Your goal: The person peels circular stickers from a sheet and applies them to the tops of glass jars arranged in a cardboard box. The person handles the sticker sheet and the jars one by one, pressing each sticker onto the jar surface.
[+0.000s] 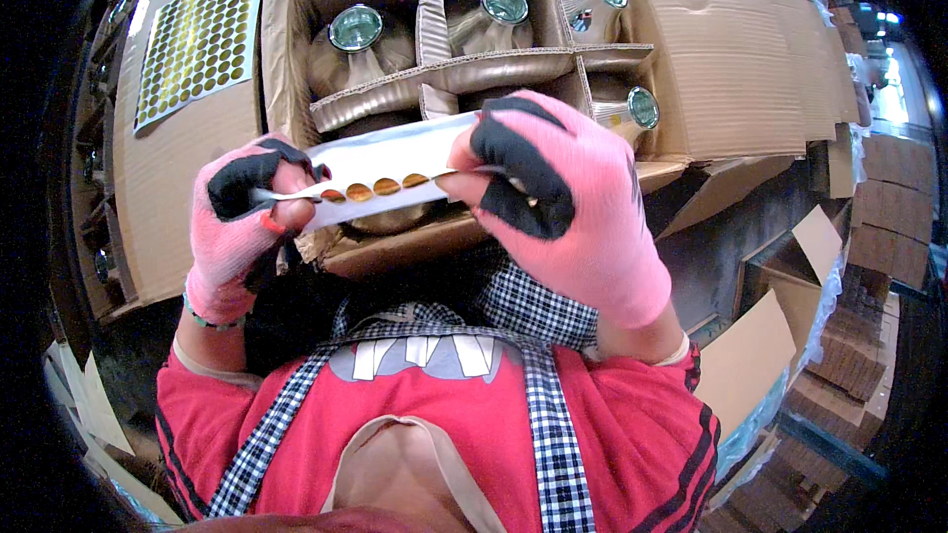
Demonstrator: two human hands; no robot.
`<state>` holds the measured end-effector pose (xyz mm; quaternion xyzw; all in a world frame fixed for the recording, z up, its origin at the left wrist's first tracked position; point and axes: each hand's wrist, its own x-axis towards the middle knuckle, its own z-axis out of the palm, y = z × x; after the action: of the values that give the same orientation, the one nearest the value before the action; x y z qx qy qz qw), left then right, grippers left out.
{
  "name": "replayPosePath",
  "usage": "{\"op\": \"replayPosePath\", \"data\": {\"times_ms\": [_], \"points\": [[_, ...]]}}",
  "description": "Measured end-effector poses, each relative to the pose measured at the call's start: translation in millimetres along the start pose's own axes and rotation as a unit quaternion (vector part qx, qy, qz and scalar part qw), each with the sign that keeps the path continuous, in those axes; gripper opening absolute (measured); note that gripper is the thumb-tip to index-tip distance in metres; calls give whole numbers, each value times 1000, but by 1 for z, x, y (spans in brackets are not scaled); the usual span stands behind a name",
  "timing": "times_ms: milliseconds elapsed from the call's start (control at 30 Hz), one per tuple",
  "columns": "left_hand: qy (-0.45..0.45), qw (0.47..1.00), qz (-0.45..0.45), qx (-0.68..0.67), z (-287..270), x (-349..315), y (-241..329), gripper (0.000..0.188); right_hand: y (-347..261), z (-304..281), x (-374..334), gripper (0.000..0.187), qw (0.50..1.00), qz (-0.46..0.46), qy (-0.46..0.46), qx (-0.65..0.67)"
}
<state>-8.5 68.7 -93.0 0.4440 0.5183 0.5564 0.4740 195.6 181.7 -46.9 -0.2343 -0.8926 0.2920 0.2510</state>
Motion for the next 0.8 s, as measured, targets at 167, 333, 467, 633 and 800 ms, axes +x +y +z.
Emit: {"op": "replayPosePath", "data": {"times_ms": [167,333,467,633,800], "points": [[6,976,-191,-107,9,-2,3,18,6,-1,-12,24,985,-123,-11,-122],[-3,963,-239,-124,11,1,3,20,13,0,-16,22,983,-133,-3,-129],[15,951,-271,-151,13,2,3,20,15,2,-15,20,984,-138,5,-116],[12,941,-282,-188,7,5,-9,21,36,-9,-8,15,990,-101,-20,97],[-26,921,-313,-231,11,2,-13,23,156,-40,56,11,985,54,56,-155]]}}
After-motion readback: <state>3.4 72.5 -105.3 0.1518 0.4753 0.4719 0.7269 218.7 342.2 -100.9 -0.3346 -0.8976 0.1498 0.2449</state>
